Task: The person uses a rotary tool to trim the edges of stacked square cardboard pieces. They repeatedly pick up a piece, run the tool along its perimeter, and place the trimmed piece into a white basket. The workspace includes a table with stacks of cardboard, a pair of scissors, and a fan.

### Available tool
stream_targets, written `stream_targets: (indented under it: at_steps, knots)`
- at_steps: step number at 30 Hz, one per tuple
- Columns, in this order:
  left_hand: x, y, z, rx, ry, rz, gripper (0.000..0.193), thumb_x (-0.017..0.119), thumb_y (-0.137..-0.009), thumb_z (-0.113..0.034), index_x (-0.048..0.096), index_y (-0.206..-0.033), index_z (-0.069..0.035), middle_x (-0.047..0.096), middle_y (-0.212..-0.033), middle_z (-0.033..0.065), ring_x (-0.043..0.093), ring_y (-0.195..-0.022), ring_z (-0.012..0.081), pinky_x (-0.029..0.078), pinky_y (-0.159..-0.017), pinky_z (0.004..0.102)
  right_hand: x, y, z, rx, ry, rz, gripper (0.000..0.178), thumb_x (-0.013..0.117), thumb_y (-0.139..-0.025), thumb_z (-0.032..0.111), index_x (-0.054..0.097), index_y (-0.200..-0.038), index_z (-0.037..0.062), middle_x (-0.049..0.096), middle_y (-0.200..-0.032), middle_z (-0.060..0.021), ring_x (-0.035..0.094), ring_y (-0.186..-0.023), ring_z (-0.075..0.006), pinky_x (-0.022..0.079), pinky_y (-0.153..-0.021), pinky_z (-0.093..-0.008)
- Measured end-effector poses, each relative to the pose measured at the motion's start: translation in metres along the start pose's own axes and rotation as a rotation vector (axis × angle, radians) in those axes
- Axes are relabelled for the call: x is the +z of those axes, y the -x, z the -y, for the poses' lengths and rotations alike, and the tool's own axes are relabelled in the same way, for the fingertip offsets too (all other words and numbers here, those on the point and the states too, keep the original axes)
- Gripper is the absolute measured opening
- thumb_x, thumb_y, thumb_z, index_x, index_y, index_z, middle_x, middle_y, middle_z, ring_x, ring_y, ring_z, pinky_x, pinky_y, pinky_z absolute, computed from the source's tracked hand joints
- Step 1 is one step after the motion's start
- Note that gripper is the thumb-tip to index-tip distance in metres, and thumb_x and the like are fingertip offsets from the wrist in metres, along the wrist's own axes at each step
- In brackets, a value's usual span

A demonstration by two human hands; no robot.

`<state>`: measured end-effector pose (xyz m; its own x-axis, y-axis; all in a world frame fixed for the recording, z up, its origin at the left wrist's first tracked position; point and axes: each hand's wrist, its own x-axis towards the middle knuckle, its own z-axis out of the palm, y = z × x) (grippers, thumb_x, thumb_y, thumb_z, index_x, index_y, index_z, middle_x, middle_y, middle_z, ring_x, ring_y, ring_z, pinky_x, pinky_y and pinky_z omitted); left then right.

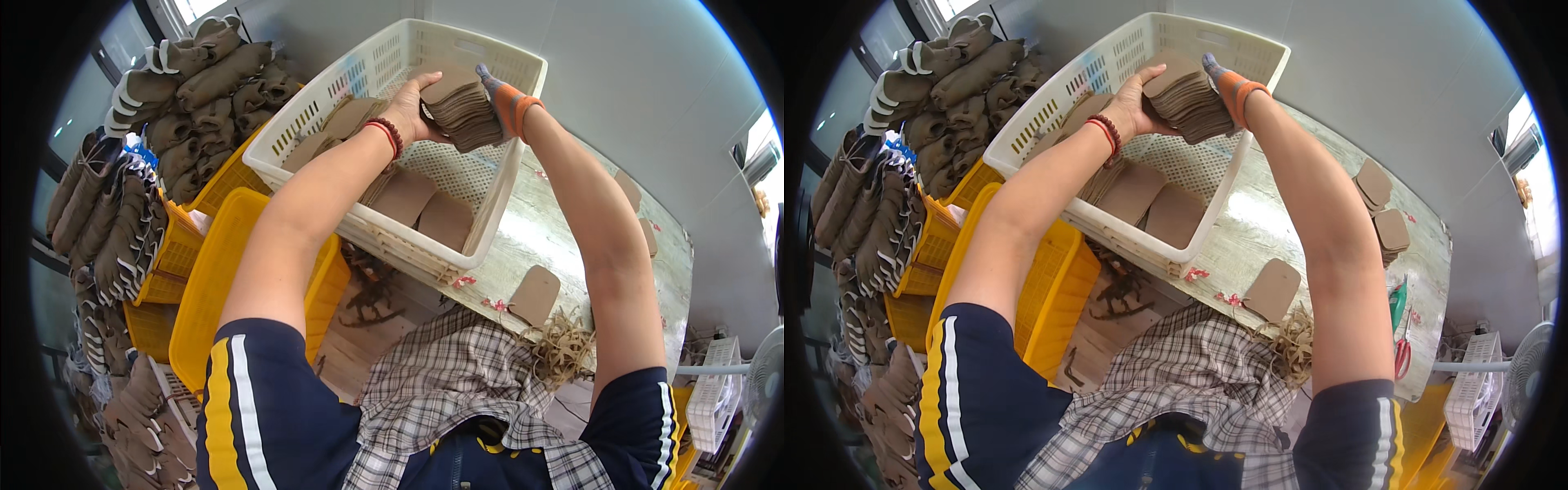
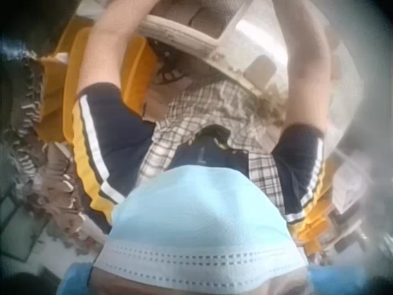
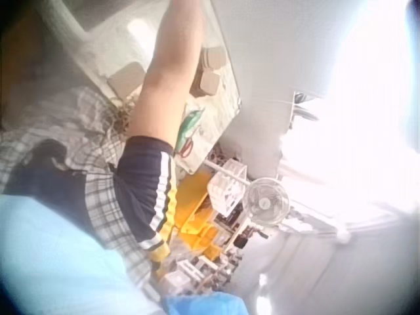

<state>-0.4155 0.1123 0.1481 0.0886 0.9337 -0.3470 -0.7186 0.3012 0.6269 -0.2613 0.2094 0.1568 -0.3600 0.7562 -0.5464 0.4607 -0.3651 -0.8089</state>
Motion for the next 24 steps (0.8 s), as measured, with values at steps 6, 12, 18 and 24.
stream_targets:
  at_steps: [6, 12, 18, 24]
  knots:
    - [0.001, -0.046, 0.011, -0.093, 0.02, -0.072, 0.059, 0.059, -0.082, -0.039, 0.043, -0.131, -0.009, 0.045, -0.133, 0.0165, 0.041, -0.122, 0.0373, 0.024, -0.098, 0.0658, -0.031, -0.075, -0.015, 0.17, -2.267, 0.076, 0.079, 0.031, -0.086, 0.071, 0.038, -0.139, 0.0133, 0.044, -0.14, -0.0044, 0.038, -0.128, -0.0256, 0.018, -0.11, -0.0443]
    - [-0.024, -0.063, 0.028, -0.091, 0.068, -0.212, 0.069, 0.059, -0.081, -0.041, 0.034, -0.137, -0.009, 0.037, -0.14, 0.0191, 0.033, -0.129, 0.0414, 0.017, -0.101, 0.0699, -0.002, -0.027, 0.003, 0.25, -3.261, -0.132, 0.067, 0.048, -0.075, 0.071, 0.05, -0.131, 0.0337, 0.044, -0.138, 0.0127, 0.041, -0.127, -0.0179, 0.017, -0.109, -0.0443]
    - [0.009, -0.066, 0.055, -0.179, -0.306, -0.327, 0.077, 0.061, -0.084, -0.037, 0.022, -0.144, -0.008, 0.024, -0.148, 0.02, 0.022, -0.135, 0.043, 0.016, -0.102, 0.0687, -0.038, -0.071, -0.014, 0.191, -2.882, 0.042, 0.076, 0.036, -0.081, 0.072, 0.038, -0.141, 0.0249, 0.035, -0.146, 0.0029, 0.025, -0.137, -0.0221, 0.01, -0.111, -0.0463]
    - [-0.001, -0.044, 0.06, -0.145, -0.319, -0.232, 0.078, 0.063, -0.083, -0.038, 0.023, -0.142, -0.006, 0.028, -0.144, 0.0216, 0.026, -0.133, 0.0432, 0.021, -0.101, 0.0683, -0.007, -0.028, -0.009, -0.235, 0.224, -0.398, 0.072, 0.047, -0.084, 0.063, 0.058, -0.12, 0.0005, 0.057, -0.121, -0.0192, 0.052, -0.113, -0.0357, 0.036, -0.098, -0.0438]
